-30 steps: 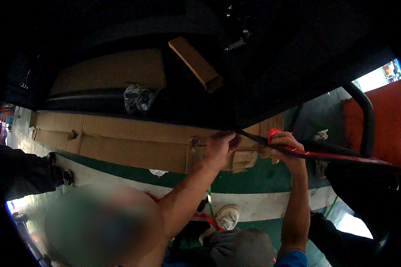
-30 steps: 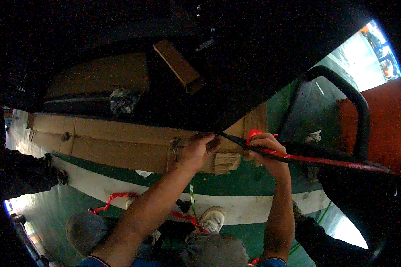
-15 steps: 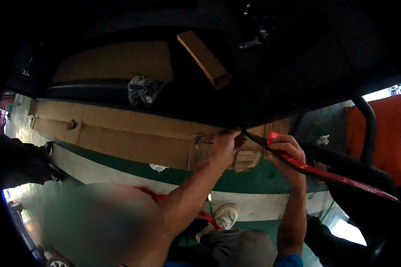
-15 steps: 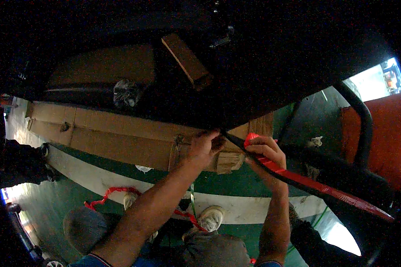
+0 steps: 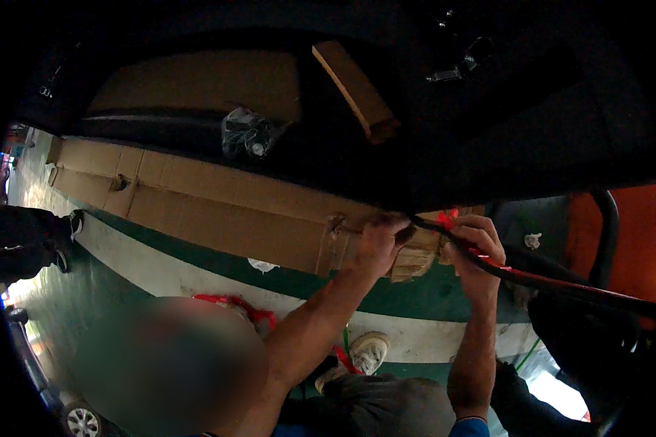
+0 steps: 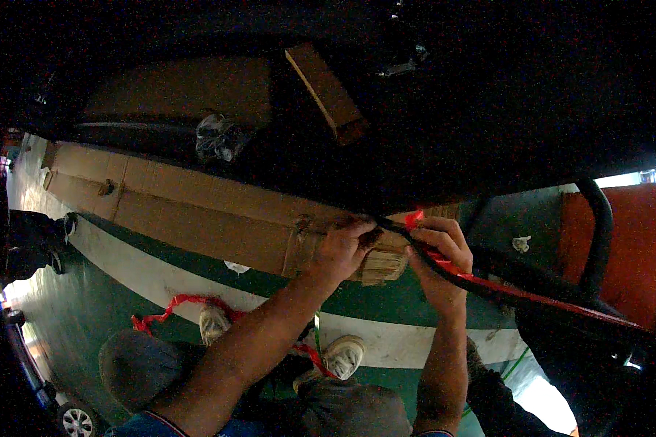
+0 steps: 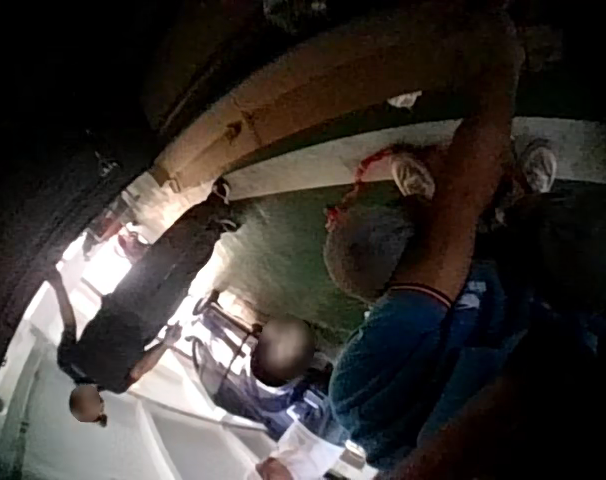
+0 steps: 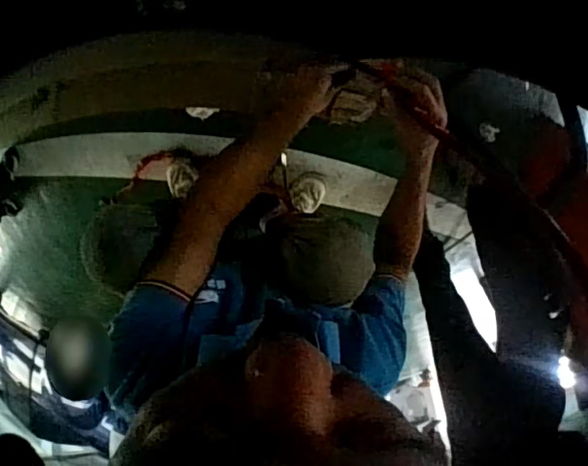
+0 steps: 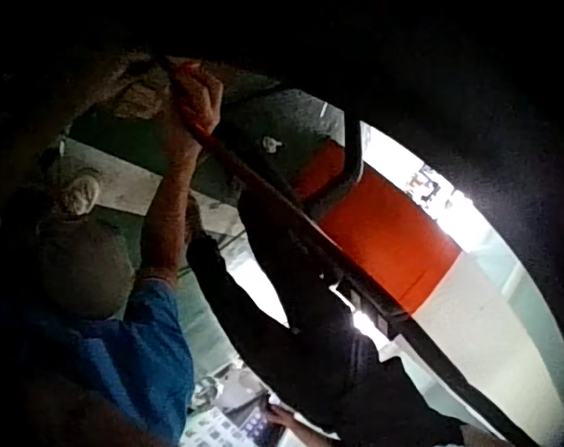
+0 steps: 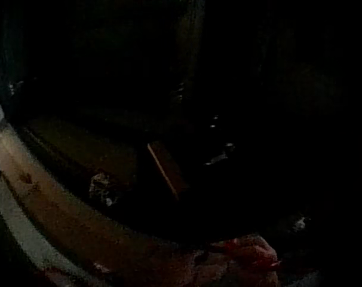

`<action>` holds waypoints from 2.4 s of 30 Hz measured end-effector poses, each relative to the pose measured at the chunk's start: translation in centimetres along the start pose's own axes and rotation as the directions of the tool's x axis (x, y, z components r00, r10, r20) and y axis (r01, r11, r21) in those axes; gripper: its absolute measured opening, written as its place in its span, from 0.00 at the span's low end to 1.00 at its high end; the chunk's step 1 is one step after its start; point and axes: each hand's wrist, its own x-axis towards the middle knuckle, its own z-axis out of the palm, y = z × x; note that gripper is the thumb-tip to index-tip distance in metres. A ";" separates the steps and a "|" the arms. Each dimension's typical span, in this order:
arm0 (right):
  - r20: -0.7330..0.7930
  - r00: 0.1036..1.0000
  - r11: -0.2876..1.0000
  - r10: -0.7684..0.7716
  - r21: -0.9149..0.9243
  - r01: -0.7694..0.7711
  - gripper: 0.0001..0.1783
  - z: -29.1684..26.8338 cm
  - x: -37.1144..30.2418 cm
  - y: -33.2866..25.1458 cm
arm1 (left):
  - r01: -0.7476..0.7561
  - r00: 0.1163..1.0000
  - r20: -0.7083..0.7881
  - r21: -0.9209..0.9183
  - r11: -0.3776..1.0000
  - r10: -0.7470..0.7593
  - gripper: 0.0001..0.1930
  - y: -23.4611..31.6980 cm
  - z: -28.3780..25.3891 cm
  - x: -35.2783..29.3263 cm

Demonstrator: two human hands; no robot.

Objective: The person installs a black rubber weatherstrip along the edge of a car door frame. They press the strip into place by hand, working along the perimeter of the door while another person stands nearby.

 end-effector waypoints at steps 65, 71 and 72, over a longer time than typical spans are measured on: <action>-0.225 0.962 0.977 -0.158 -0.178 0.119 0.16 3.6 1.0 -1.0 | 0.236 0.873 0.070 -0.927 0.292 -0.483 0.07 0.7 2.8 0.6; -0.237 0.955 0.973 -0.181 -0.184 0.139 0.16 3.7 1.0 -0.2 | 0.337 0.804 0.267 -0.941 0.038 -0.531 0.10 1.2 2.1 1.1; -0.241 0.954 0.975 -0.181 -0.174 0.142 0.16 3.8 1.1 -0.4 | 0.318 0.813 0.254 -0.948 0.034 -0.524 0.10 1.1 2.1 1.1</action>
